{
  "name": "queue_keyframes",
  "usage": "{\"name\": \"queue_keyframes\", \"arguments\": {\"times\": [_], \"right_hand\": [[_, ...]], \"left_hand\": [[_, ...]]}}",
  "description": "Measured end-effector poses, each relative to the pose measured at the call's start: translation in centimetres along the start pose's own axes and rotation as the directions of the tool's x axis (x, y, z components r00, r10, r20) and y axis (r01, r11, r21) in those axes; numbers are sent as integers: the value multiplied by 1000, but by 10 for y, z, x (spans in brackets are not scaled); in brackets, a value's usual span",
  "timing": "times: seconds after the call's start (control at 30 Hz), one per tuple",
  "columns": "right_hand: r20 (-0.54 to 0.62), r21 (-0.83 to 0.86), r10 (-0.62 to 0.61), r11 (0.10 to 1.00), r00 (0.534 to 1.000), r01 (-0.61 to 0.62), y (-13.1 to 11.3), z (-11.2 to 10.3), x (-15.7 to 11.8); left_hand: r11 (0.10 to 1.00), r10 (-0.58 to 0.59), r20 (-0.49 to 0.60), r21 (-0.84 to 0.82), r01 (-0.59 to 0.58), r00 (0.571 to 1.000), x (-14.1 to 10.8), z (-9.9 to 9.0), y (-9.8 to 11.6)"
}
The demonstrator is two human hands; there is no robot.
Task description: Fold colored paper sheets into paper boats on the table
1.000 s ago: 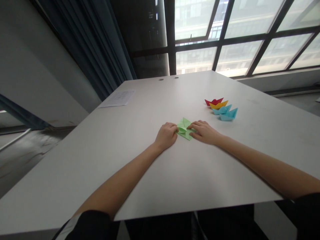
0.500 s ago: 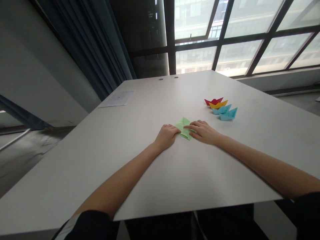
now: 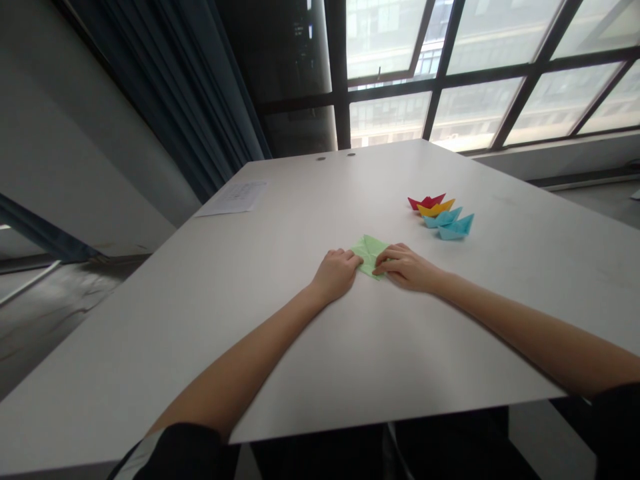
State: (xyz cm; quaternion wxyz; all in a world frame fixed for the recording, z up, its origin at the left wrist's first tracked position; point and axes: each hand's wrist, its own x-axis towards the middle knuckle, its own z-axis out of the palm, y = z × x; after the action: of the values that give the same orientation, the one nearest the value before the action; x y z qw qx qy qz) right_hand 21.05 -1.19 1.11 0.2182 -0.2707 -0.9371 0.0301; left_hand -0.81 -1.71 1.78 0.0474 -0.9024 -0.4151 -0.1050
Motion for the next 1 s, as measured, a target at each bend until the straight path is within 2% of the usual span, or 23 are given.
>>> {"name": "queue_keyframes", "arguments": {"times": [0.33,0.67,1.0], "right_hand": [[-20,59,1,998,1000,0,2,4,-1],[-34,4,31,1000,999,-31,-3,3,1],[8,106,39,994,999,-39,-4,3,3]], "left_hand": [[987,20,81,156,-33,997,3,-2,1],[986,21,90,163,-36,996,4,-2,1],[989,-8,51,151,0,999,1,0,5]]}}
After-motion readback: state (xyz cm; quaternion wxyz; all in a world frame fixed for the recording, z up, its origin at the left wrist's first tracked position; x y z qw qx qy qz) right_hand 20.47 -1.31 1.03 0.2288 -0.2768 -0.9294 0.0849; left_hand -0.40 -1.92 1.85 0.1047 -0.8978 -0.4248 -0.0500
